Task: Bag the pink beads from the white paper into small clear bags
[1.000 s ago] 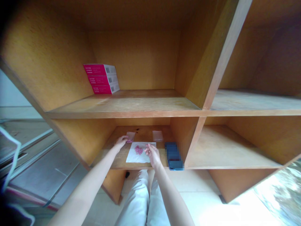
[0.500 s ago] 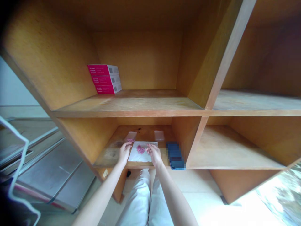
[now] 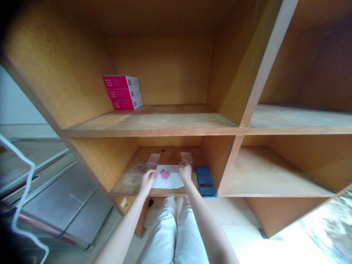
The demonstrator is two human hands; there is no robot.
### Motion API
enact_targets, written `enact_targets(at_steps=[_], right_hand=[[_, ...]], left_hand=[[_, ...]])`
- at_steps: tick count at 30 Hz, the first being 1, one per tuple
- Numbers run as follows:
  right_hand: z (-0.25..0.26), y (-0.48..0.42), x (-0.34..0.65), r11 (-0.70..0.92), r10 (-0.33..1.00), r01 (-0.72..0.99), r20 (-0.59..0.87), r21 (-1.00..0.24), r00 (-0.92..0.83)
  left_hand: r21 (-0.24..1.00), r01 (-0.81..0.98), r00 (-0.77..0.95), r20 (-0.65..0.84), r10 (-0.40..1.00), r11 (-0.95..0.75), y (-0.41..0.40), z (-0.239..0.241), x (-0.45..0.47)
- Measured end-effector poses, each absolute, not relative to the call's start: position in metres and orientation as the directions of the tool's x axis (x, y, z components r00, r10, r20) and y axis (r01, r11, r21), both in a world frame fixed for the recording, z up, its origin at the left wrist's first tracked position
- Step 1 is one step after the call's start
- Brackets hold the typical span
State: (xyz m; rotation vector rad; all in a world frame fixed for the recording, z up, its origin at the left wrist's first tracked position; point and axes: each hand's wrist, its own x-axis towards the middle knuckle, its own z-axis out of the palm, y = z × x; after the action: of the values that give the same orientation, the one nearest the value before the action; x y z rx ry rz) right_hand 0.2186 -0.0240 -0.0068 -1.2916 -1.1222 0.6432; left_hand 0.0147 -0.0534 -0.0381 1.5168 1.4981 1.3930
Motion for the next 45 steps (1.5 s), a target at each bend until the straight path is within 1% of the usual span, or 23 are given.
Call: enact_targets(at_steps=[1,2,3,5,6,8,11,18,21,23,27,30,32,33,35,36,37,38,39,40,42,45], right_hand=[[-0.005,-0.022,0.221,0.202,0.865,0.412,0.359,-0.889,0.350],[-0.005,-0.021,0.224,0.175,0.857,0.587,0.416,-0.790,0.303],[-0.005,-0.020,0.226,0.143,0.861,0.720,0.445,-0.679,0.248],[-0.006,-0.018,0.228,0.089,0.881,0.870,0.445,-0.486,0.159],[-0.008,-0.017,0.228,0.067,0.893,0.904,0.430,-0.422,0.134],[-0.010,-0.014,0.229,0.033,0.912,0.936,0.394,-0.349,0.115],[-0.012,-0.009,0.230,-0.001,0.931,0.950,0.347,-0.312,0.115],[-0.010,-0.002,0.232,-0.040,0.939,0.948,0.311,-0.316,0.143],[-0.010,-0.001,0.233,-0.029,0.941,0.942,0.309,-0.335,0.139],[-0.010,-0.001,0.234,-0.021,0.939,0.926,0.312,-0.378,0.148],[-0.006,-0.001,0.239,0.019,0.906,0.841,0.365,-0.541,0.214],[0.003,-0.003,0.241,0.152,0.843,0.726,0.472,-0.671,0.260],[0.011,-0.005,0.237,0.256,0.785,0.609,0.529,-0.751,0.323],[0.015,-0.007,0.233,0.299,0.759,0.529,0.534,-0.794,0.372],[0.023,-0.013,0.221,0.372,0.755,0.309,0.479,-0.875,0.448],[0.025,-0.017,0.214,0.380,0.795,0.165,0.412,-0.910,0.445],[0.025,-0.022,0.208,0.368,0.829,0.001,0.329,-0.930,0.452],[0.025,-0.027,0.201,0.343,0.871,-0.142,0.258,-0.928,0.419],[0.023,-0.033,0.196,0.312,0.903,-0.251,0.204,-0.916,0.378],[0.021,-0.039,0.191,0.270,0.934,-0.328,0.164,-0.905,0.317],[0.014,-0.051,0.185,0.203,0.964,-0.408,0.108,-0.890,0.243],[0.005,-0.063,0.183,0.153,0.978,-0.412,0.076,-0.898,0.196]], left_hand=[[0.918,0.344,-0.180,0.269,0.946,-0.196,-0.054,-0.038,0.015],[0.915,0.353,-0.181,0.273,0.945,-0.196,-0.054,-0.038,0.015],[0.911,0.361,-0.181,0.277,0.944,-0.198,-0.054,-0.037,0.015],[0.907,0.368,-0.178,0.283,0.942,-0.203,-0.055,-0.036,0.015],[0.907,0.367,-0.176,0.284,0.943,-0.205,-0.056,-0.035,0.015],[0.910,0.360,-0.173,0.281,0.944,-0.205,-0.056,-0.034,0.015],[0.911,0.360,-0.173,0.278,0.945,-0.202,-0.057,-0.034,0.014],[0.922,0.339,-0.175,0.258,0.950,-0.188,-0.059,-0.031,0.016],[0.924,0.338,-0.185,0.250,0.950,-0.177,-0.059,-0.030,0.016],[0.924,0.337,-0.183,0.251,0.950,-0.179,-0.059,-0.030,0.016],[0.920,0.341,-0.170,0.262,0.950,-0.193,-0.058,-0.032,0.015],[0.918,0.347,-0.174,0.265,0.949,-0.193,-0.057,-0.033,0.015],[0.918,0.348,-0.178,0.265,0.948,-0.191,-0.057,-0.034,0.015],[0.919,0.347,-0.180,0.262,0.948,-0.188,-0.057,-0.034,0.015],[0.926,0.330,-0.179,0.251,0.951,-0.183,-0.057,-0.033,0.016],[0.933,0.308,-0.180,0.249,0.952,-0.186,-0.057,-0.032,0.016],[0.940,0.278,-0.187,0.254,0.949,-0.197,-0.058,-0.031,0.016],[0.946,0.241,-0.198,0.265,0.944,-0.215,-0.059,-0.029,0.017],[0.950,0.202,-0.210,0.280,0.937,-0.239,-0.061,-0.027,0.017],[0.951,0.164,-0.223,0.293,0.930,-0.260,-0.062,-0.024,0.018],[0.955,0.104,-0.227,0.296,0.928,-0.279,-0.065,-0.018,0.019],[0.966,0.028,-0.200,0.258,0.945,-0.258,-0.067,-0.006,0.024]])
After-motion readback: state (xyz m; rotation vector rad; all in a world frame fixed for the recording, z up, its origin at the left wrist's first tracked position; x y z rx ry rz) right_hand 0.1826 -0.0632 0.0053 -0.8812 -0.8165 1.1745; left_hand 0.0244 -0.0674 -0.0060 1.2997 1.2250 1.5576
